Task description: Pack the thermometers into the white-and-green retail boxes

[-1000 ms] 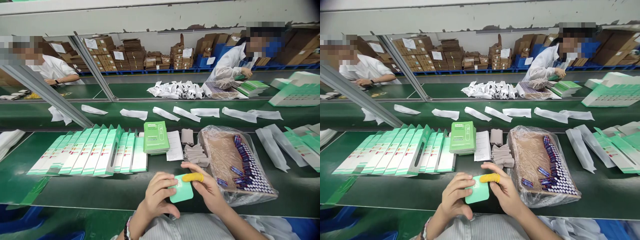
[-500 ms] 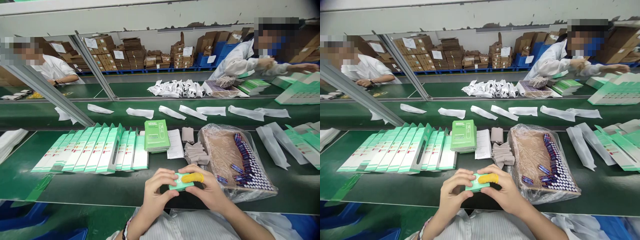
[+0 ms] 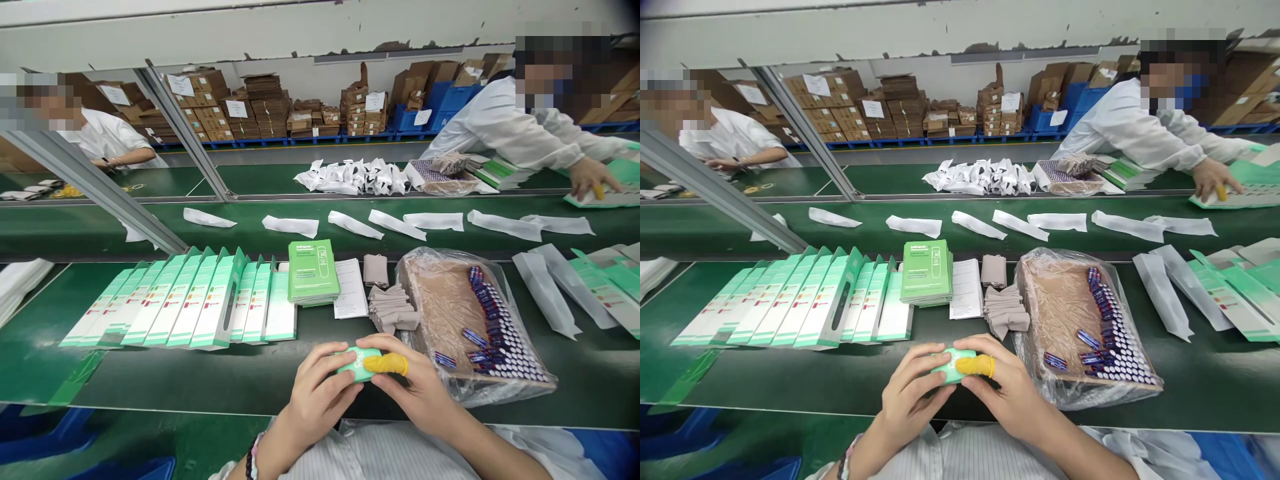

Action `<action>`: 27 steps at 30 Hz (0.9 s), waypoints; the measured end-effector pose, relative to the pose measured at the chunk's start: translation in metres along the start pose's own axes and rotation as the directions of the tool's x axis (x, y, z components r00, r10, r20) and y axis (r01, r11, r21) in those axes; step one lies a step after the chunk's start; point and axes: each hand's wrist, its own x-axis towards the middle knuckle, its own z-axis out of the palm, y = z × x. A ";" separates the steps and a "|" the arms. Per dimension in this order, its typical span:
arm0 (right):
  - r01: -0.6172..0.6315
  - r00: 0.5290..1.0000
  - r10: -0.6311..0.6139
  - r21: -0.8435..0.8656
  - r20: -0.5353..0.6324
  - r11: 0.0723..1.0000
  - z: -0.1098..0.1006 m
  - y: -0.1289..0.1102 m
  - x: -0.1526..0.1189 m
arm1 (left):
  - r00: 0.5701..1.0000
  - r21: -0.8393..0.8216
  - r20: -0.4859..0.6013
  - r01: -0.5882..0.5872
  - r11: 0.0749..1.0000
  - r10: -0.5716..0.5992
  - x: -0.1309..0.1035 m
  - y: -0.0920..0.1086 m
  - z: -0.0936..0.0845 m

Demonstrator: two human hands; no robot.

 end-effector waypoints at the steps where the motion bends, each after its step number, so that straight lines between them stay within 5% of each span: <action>1: 0.016 1.000 -0.016 -0.011 -0.001 1.000 0.000 0.001 0.000 | 1.000 0.015 -0.008 0.000 1.000 0.000 0.000 0.001 0.001; 8: 0.239 0.968 -0.221 -0.171 0.115 0.956 -0.002 0.011 -0.003 | 0.988 0.126 -0.105 -0.102 0.987 0.115 -0.005 -0.005 0.009; 15: 0.051 0.975 0.005 -0.244 0.223 0.968 -0.007 -0.007 0.009 | 0.986 0.013 -0.023 -0.165 0.986 0.165 -0.018 -0.014 0.006; 16: 0.060 0.984 -0.019 -0.228 0.179 0.972 -0.015 -0.007 0.015 | 0.991 0.015 -0.043 -0.126 0.992 0.127 -0.022 -0.014 0.003; 18: 0.008 0.986 -0.037 -0.170 -0.164 0.985 -0.038 0.002 0.033 | 0.980 -0.006 -0.197 -0.021 1.000 0.020 -0.028 -0.014 -0.004; 19: -0.031 0.915 -0.011 -0.097 -0.404 0.995 -0.051 0.009 0.046 | 0.954 -0.039 -0.296 0.033 0.999 -0.043 -0.031 -0.015 -0.008; 21: -0.076 0.678 0.185 0.182 -0.712 0.980 -0.076 0.030 0.076 | 0.903 -0.123 -0.398 0.120 0.985 -0.160 -0.034 -0.015 -0.013; 22: -0.099 0.632 0.341 0.364 -0.696 0.926 -0.086 0.043 0.093 | 0.890 -0.162 -0.400 0.166 0.973 -0.219 -0.035 -0.014 -0.013; 24: -0.276 0.649 0.636 0.649 -0.419 0.709 -0.099 0.070 0.130 | 0.870 -0.231 -0.362 0.266 0.936 -0.336 -0.036 -0.012 -0.007; 27: -0.462 0.605 0.763 0.679 -0.229 0.570 -0.097 0.110 0.187 | 0.842 -0.305 -0.343 0.320 0.897 -0.417 -0.034 -0.008 0.011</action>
